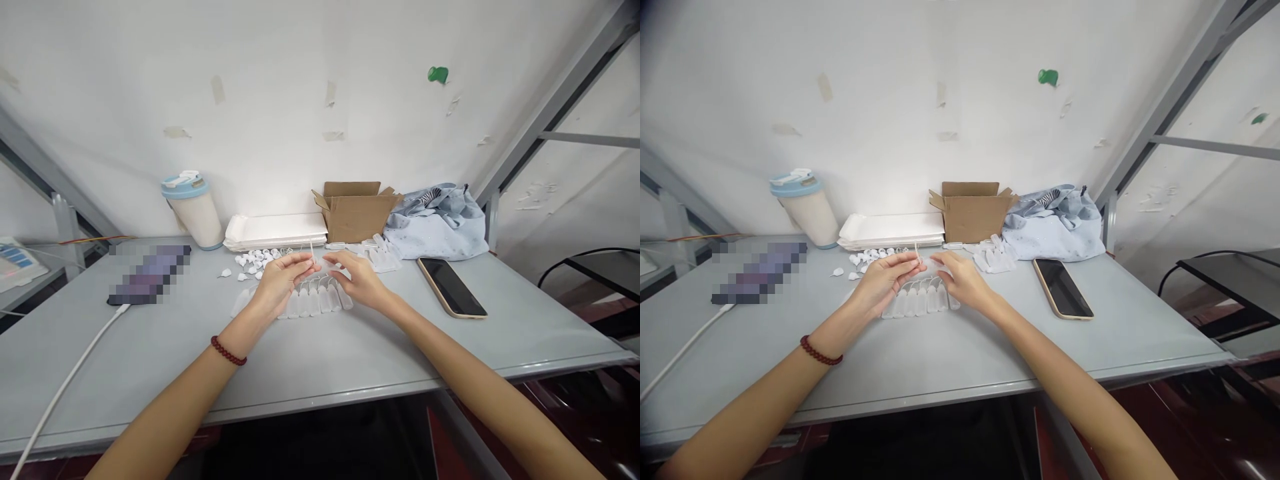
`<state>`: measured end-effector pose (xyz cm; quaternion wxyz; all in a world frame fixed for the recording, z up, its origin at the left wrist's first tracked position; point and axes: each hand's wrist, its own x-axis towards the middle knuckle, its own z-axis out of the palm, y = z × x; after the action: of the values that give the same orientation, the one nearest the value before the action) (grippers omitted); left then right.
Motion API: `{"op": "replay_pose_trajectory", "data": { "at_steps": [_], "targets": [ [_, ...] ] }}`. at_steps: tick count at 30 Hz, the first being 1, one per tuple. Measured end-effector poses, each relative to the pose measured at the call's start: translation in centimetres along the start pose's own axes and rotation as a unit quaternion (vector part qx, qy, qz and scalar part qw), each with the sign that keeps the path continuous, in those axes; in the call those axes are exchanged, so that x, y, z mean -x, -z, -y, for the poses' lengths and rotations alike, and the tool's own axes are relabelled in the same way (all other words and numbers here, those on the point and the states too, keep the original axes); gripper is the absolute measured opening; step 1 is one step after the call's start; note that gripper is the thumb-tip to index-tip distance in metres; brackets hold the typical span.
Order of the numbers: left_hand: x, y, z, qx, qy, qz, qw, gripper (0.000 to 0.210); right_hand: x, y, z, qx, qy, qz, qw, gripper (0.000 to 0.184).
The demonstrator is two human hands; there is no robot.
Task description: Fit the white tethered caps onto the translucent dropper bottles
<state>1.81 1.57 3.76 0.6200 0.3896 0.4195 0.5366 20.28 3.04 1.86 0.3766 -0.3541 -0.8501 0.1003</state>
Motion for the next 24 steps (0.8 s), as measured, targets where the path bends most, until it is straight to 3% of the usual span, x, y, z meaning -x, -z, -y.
{"op": "replay_pose_trajectory", "data": {
  "at_steps": [6, 16, 24],
  "targets": [
    [-0.07, 0.10, -0.04, 0.007, 0.008, 0.003, 1.000, 0.008, 0.23, -0.10, 0.46, 0.005, 0.018, 0.003, 1.000, 0.027],
    [-0.28, 0.16, 0.14, 0.019, 0.026, 0.013, 0.999, 0.007, 0.16, -0.31, 0.37, 0.002, 0.053, -0.043, 0.998, 0.024],
    [0.46, -0.34, 0.06, -0.097, 0.002, 0.044, 0.994, 0.018, 0.30, -0.41, 0.23, -0.011, 0.039, -0.035, 0.999, 0.027]
  ]
}}
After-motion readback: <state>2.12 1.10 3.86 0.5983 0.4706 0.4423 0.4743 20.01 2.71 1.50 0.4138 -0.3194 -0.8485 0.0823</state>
